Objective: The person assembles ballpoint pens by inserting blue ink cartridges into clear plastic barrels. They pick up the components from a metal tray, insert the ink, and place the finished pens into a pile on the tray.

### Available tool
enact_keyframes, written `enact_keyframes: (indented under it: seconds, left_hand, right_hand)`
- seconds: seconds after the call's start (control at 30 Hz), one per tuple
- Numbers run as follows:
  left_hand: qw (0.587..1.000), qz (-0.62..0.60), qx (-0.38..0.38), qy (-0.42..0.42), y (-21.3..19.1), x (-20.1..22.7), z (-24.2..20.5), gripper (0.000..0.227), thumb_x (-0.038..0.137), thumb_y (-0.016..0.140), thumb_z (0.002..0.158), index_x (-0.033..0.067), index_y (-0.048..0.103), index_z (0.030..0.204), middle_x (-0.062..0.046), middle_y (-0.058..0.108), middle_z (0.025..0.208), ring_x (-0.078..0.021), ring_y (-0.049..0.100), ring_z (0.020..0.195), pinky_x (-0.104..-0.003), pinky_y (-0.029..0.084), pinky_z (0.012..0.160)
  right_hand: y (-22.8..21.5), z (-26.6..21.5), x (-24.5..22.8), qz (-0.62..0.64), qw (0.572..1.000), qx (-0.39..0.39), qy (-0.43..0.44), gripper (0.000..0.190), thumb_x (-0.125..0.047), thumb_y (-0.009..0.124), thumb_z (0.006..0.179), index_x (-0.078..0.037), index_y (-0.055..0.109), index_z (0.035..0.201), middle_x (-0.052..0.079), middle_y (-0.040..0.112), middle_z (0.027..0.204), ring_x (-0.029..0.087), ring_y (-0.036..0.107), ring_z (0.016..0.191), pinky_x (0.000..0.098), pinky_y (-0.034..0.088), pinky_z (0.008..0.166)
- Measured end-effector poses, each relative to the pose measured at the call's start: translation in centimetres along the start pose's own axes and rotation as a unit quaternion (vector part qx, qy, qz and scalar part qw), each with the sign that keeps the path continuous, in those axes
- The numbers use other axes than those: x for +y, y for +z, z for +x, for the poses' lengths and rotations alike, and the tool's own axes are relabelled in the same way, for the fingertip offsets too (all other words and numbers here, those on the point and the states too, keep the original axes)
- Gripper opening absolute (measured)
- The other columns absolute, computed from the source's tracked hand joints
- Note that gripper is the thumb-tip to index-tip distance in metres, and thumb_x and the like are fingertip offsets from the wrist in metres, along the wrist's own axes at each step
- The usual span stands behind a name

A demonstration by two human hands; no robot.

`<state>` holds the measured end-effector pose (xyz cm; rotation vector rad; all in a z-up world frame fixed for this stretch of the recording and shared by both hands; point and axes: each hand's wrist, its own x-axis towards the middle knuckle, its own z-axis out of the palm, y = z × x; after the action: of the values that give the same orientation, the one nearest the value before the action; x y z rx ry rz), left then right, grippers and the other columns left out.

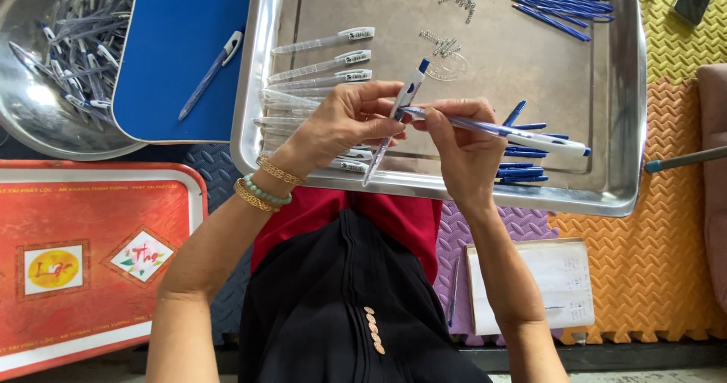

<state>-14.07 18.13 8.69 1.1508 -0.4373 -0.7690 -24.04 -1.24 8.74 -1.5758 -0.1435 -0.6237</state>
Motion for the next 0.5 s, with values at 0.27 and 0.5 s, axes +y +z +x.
enact_keyframes:
  seconds: [0.27,0.5]
  left_hand:
    - [1.0,-0.004,0.005,0.023,0.4,-1.8,0.9,0.052,0.012,0.096,0.089,0.0049,0.076,0.137,-0.015,0.083,0.117,-0.0222,0.084,0.101,-0.038,0.074,0.086]
    - [0.999,-0.013,0.02,0.037,1.0,-1.8,0.4,0.051,0.009,0.097,0.087,0.0015,0.077,0.134,-0.016,0.083,0.113,-0.0215,0.084,0.097,-0.041,0.074,0.085]
  right_hand:
    - [0.2,-0.6,0.6,-0.018,0.999,0.022,-0.026,0.014,-0.002,0.079,0.105,0.003,0.075,0.118,0.025,0.078,0.111,0.037,0.083,0.101,0.0505,0.069,0.094]
    - [0.2,-0.9,0.8,-0.017,0.999,0.038,-0.027,0.014,-0.002,0.08,0.105,0.001,0.076,0.118,0.023,0.077,0.109,0.038,0.083,0.103,0.0514,0.069,0.094]
